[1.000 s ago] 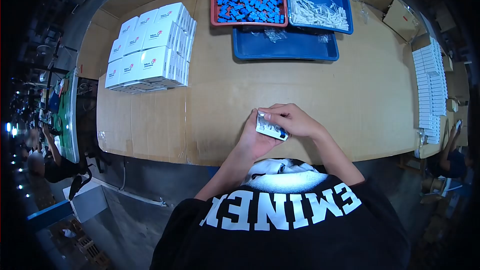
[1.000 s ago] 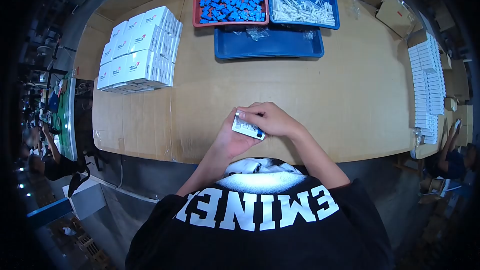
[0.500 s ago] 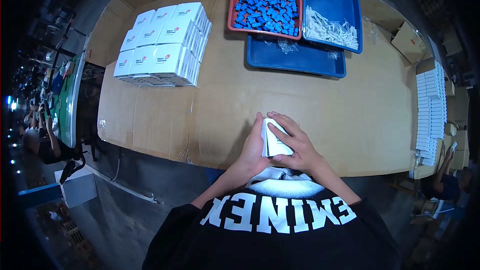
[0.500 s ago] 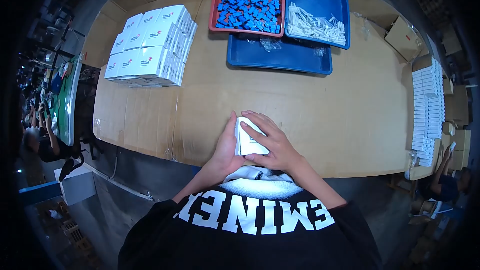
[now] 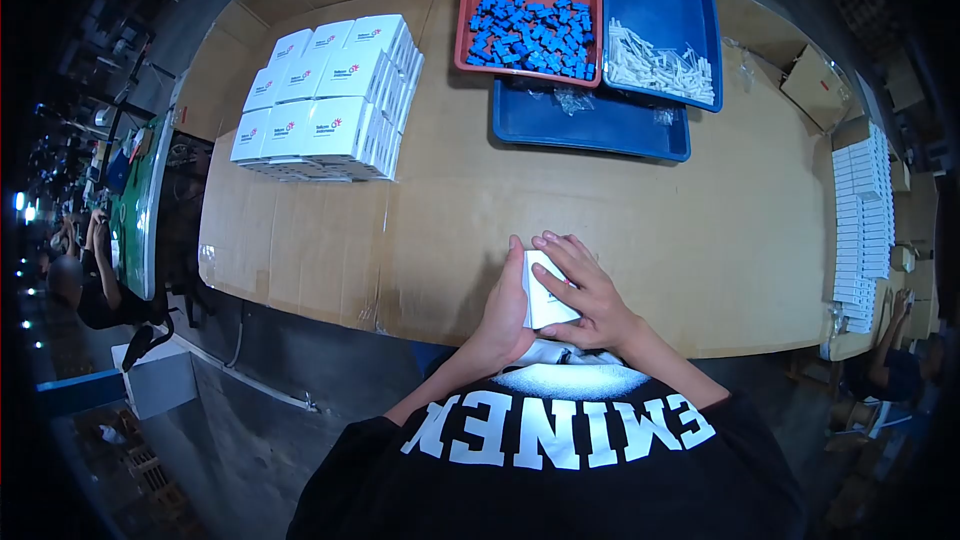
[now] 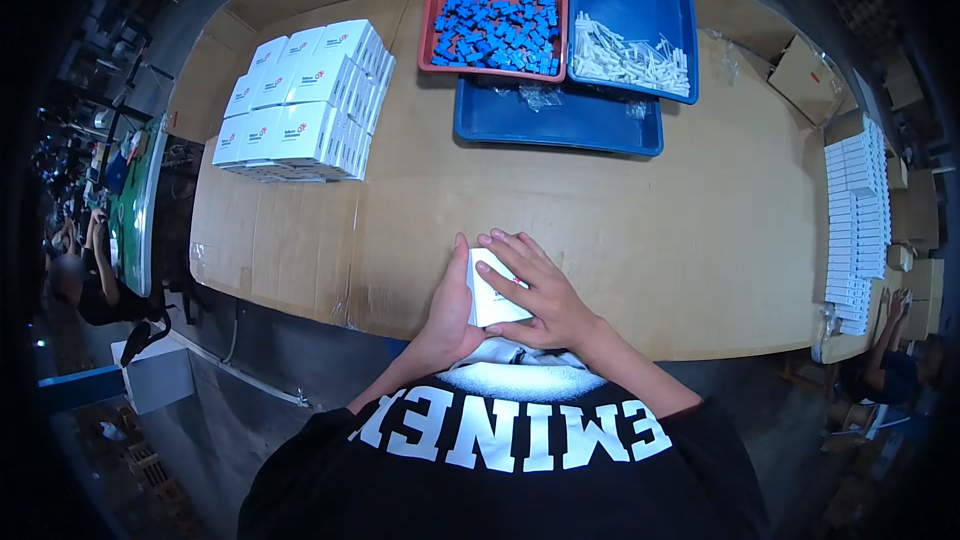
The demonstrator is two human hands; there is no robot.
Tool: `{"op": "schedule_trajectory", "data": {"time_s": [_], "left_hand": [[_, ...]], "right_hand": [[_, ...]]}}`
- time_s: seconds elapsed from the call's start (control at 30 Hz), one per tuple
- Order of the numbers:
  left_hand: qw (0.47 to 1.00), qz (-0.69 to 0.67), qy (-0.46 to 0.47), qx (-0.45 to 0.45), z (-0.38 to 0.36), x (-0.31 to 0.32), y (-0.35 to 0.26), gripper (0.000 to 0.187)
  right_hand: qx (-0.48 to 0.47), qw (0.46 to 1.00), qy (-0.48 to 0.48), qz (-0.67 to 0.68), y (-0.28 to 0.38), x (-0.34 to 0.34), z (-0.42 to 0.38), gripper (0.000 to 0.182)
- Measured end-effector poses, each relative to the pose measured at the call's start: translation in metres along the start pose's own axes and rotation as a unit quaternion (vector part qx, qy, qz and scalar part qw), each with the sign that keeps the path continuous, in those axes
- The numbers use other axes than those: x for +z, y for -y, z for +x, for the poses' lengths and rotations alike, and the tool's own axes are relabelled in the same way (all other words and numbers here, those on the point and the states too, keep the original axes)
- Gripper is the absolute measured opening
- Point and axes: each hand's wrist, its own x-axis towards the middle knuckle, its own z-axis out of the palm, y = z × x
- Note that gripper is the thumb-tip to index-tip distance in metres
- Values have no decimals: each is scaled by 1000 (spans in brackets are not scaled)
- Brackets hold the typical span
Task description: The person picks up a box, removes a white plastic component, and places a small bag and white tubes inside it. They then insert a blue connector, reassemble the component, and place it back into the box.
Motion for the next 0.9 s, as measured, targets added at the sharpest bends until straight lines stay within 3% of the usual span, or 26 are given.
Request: {"op": "schedule_trajectory", "data": {"time_s": [0.1,0.2,0.23,0.27,0.3,0.37,0.43,0.5,0.57,0.6,0.73,0.9], "left_hand": [[1000,0,18,-10,1,-1,0,69],[995,-63,71,12,4,-8,4,58],[997,33,62,35,2,-8,3,54],[988,130,55,57,2,-6,2,52],[988,135,60,54,1,-4,-2,52],[980,142,119,77,-3,3,-14,53],[973,182,92,112,-3,5,-12,53],[945,265,119,152,1,-5,-14,52],[934,298,129,148,0,-9,-18,51],[924,326,132,149,0,-10,-18,50],[915,354,131,145,-6,-9,-17,48],[916,356,119,143,-6,-11,-15,48]], "right_hand": [[6,1000,-12,-12,4,-1,1,65],[-1,1000,10,-19,1,-16,4,58],[-1,1000,7,-21,2,-15,5,58],[90,982,-68,151,4,-14,4,56],[174,922,-141,317,7,-13,7,55],[183,899,-214,335,13,-19,20,56],[209,876,-233,368,11,-28,26,61],[238,850,-225,413,3,-39,15,55],[287,853,-70,431,-5,-49,2,41],[314,832,-84,450,1,-51,3,30],[285,835,-62,467,6,-59,4,29],[249,879,-41,404,10,-59,8,31]]}}
